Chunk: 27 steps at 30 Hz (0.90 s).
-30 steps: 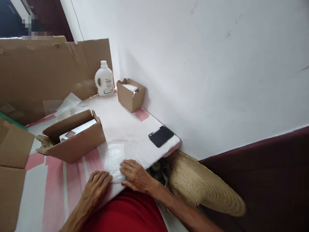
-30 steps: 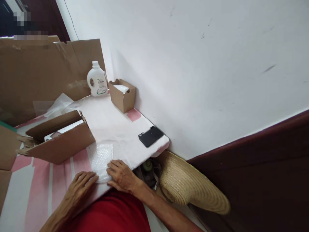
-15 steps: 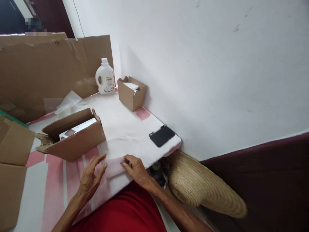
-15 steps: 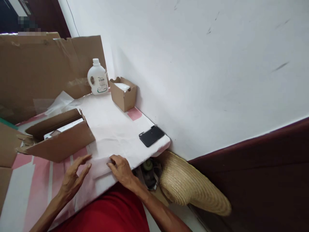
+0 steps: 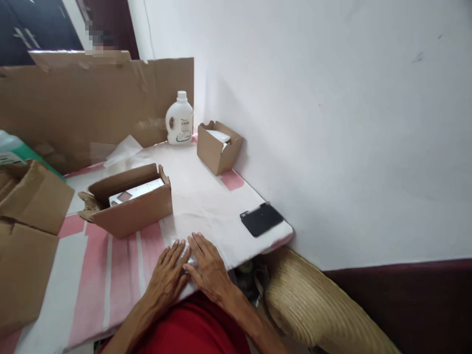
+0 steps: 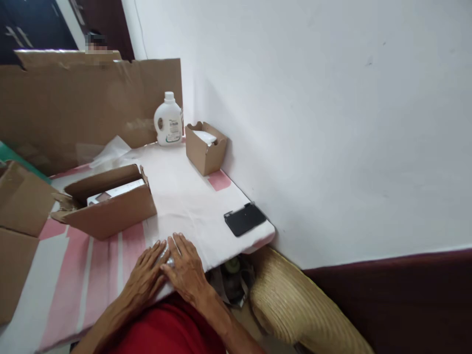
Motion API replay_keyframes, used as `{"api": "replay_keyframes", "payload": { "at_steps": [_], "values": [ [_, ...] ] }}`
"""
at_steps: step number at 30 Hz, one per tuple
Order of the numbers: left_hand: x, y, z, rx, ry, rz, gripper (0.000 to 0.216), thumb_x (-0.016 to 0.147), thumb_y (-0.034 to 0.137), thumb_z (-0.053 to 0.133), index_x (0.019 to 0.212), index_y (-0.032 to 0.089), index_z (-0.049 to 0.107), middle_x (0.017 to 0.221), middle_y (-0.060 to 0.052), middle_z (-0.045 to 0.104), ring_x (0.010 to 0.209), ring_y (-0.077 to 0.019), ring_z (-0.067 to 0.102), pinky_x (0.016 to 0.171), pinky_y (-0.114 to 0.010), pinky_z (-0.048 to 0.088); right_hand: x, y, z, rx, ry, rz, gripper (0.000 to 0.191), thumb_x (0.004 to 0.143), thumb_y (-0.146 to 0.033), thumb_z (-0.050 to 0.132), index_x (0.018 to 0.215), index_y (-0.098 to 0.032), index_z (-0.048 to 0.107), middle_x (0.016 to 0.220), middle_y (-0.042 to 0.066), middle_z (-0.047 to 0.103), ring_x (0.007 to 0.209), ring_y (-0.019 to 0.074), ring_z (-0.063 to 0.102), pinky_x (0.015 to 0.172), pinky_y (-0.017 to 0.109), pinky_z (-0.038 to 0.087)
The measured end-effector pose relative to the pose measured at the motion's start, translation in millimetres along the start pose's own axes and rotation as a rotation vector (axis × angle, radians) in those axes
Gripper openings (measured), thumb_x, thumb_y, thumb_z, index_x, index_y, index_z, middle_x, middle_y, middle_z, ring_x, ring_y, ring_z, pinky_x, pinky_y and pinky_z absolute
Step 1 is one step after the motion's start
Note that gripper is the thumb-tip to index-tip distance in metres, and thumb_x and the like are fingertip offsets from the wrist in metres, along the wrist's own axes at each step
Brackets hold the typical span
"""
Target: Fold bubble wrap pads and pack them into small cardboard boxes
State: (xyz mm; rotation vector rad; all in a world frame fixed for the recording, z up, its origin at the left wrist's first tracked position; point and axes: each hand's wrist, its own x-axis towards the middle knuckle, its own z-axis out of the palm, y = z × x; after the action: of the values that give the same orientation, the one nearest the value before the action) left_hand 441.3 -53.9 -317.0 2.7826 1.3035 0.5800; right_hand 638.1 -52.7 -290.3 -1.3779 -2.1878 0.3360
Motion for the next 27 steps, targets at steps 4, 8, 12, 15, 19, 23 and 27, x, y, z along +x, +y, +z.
{"api": "replay_keyframes", "payload": {
  "at_steps": [4,8,12,15,19,23,27],
  "values": [
    [3,-8,-6,0.020,-0.010,0.037,0.056,0.096,0.029,0.053,0.151,0.022,0.043,0.149,-0.014,0.056,0.140,-0.0284,0.050,0.109,-0.043,0.046,-7,16,2,-0.052,-0.124,-0.070,0.066,0.092,-0.030,0.064,0.152,-0.012,0.042,0.155,0.018,0.046,0.146,0.0328,0.040,0.116,0.052,0.042],
    [9,-14,-13,0.070,0.025,0.135,0.048,0.086,0.007,0.051,0.133,0.017,0.057,0.135,-0.014,0.066,0.127,-0.0274,0.061,0.100,-0.038,0.052,-7,33,2,-0.082,-0.130,-0.182,0.060,0.088,-0.023,0.065,0.145,-0.012,0.051,0.149,0.018,0.053,0.138,0.0334,0.049,0.111,0.050,0.046],
    [23,-12,-30,0.024,0.019,0.108,0.046,0.078,-0.002,0.046,0.115,0.019,0.063,0.116,-0.008,0.074,0.107,-0.0236,0.070,0.090,-0.035,0.057,9,33,-11,-0.073,-0.104,-0.287,0.038,0.084,-0.011,0.060,0.121,-0.018,0.066,0.119,0.013,0.072,0.110,0.0298,0.066,0.096,0.046,0.054],
    [42,-10,-73,-0.075,0.093,0.093,0.042,0.083,0.000,0.044,0.116,0.019,0.062,0.104,-0.007,0.076,0.090,-0.0192,0.071,0.080,-0.031,0.058,38,14,-50,-0.009,-0.041,-0.300,0.029,0.085,-0.010,0.056,0.109,-0.023,0.067,0.100,0.009,0.073,0.091,0.0258,0.067,0.081,0.041,0.056],
    [73,-26,-167,0.011,0.353,0.141,0.043,0.095,0.010,0.048,0.136,0.021,0.055,0.123,-0.009,0.072,0.114,-0.0215,0.066,0.098,-0.036,0.053,106,-34,-123,0.056,0.173,-0.473,0.029,0.094,-0.015,0.056,0.121,-0.024,0.061,0.103,0.009,0.071,0.094,0.0243,0.066,0.082,0.039,0.056],
    [95,-73,-232,0.077,0.492,0.045,0.045,0.095,0.015,0.052,0.138,0.028,0.055,0.139,-0.008,0.063,0.133,-0.0251,0.055,0.110,-0.043,0.047,184,-73,-144,-0.113,0.399,-0.644,0.023,0.097,-0.014,0.054,0.118,-0.017,0.063,0.105,0.010,0.072,0.095,0.0250,0.064,0.081,0.038,0.054],
    [93,-121,-237,-0.010,0.494,-0.216,0.054,0.095,0.032,0.058,0.146,0.027,0.045,0.138,-0.009,0.060,0.124,-0.0241,0.061,0.104,-0.042,0.053,230,-88,-107,-0.361,0.328,-0.618,0.020,0.096,-0.013,0.056,0.112,-0.012,0.067,0.100,0.012,0.073,0.093,0.0261,0.064,0.078,0.038,0.052]
  ]
}}
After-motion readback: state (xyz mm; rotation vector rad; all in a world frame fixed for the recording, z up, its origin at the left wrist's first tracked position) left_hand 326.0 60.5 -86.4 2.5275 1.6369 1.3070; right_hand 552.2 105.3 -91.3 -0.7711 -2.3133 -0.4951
